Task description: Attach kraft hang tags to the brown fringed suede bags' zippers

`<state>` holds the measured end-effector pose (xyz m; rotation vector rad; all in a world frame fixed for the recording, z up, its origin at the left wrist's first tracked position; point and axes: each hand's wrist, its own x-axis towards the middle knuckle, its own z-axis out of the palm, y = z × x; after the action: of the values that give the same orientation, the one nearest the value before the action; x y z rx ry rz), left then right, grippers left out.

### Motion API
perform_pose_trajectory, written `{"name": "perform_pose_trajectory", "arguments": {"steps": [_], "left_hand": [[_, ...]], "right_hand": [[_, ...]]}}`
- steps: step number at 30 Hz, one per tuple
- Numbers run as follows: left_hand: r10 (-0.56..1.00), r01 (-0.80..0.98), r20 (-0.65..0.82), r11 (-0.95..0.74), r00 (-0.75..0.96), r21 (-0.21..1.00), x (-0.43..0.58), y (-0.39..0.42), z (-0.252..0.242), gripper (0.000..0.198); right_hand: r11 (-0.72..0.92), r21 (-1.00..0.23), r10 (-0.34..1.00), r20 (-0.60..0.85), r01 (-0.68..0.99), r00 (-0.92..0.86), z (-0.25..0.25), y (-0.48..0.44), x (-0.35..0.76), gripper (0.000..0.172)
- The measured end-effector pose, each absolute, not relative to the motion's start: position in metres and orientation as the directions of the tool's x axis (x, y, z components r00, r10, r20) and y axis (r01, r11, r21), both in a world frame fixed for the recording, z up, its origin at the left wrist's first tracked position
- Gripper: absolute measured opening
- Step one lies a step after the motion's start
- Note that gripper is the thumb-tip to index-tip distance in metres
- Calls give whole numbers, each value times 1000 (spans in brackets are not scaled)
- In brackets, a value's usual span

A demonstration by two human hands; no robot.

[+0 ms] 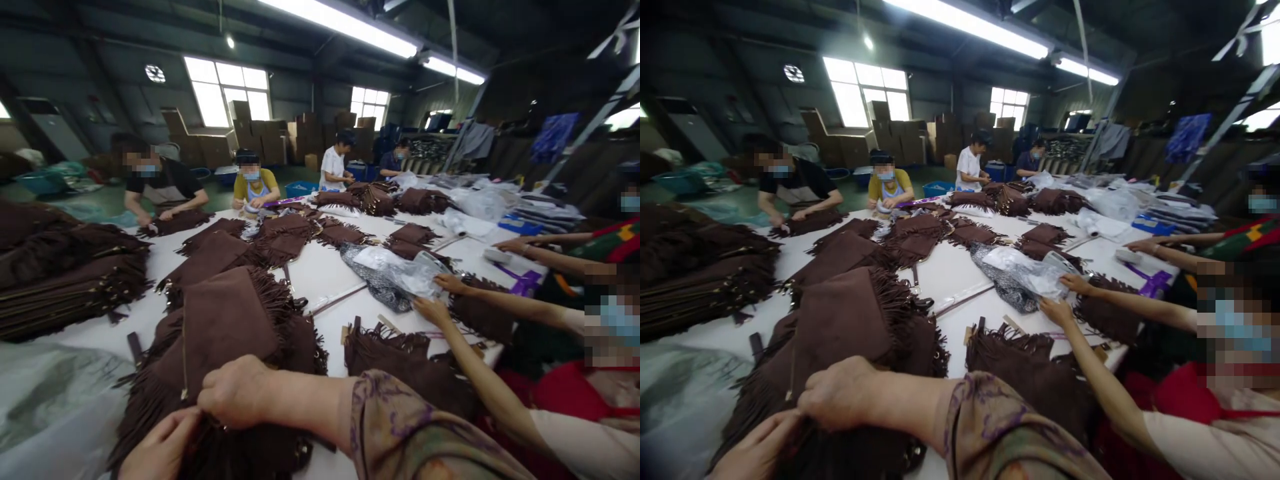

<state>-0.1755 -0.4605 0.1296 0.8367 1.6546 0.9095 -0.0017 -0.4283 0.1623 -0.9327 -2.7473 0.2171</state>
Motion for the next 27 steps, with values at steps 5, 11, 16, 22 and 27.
{"name": "perform_pose_trajectory", "arguments": {"steps": [5,11,16,22,27], "left_hand": [[910,123,-315,357,-271,926,-175,-482,127,31],[939,103,-200,237,-281,966,-177,-492,117,22],[927,21,-266,281,-267,959,-167,-495,121,20],[924,11,-286,298,-255,954,-162,-495,121,20],[952,189,-143,199,-270,962,-165,-495,115,21]], "right_hand": [[707,-224,707,245,671,-663,157,-442,-4,19],[716,-354,691,235,602,-684,152,-438,-5,25],[699,-310,706,159,644,-690,156,-440,-6,25],[717,-78,697,84,693,-712,171,-442,-12,26],[730,-3,683,13,683,-730,180,-440,-22,18]]}}
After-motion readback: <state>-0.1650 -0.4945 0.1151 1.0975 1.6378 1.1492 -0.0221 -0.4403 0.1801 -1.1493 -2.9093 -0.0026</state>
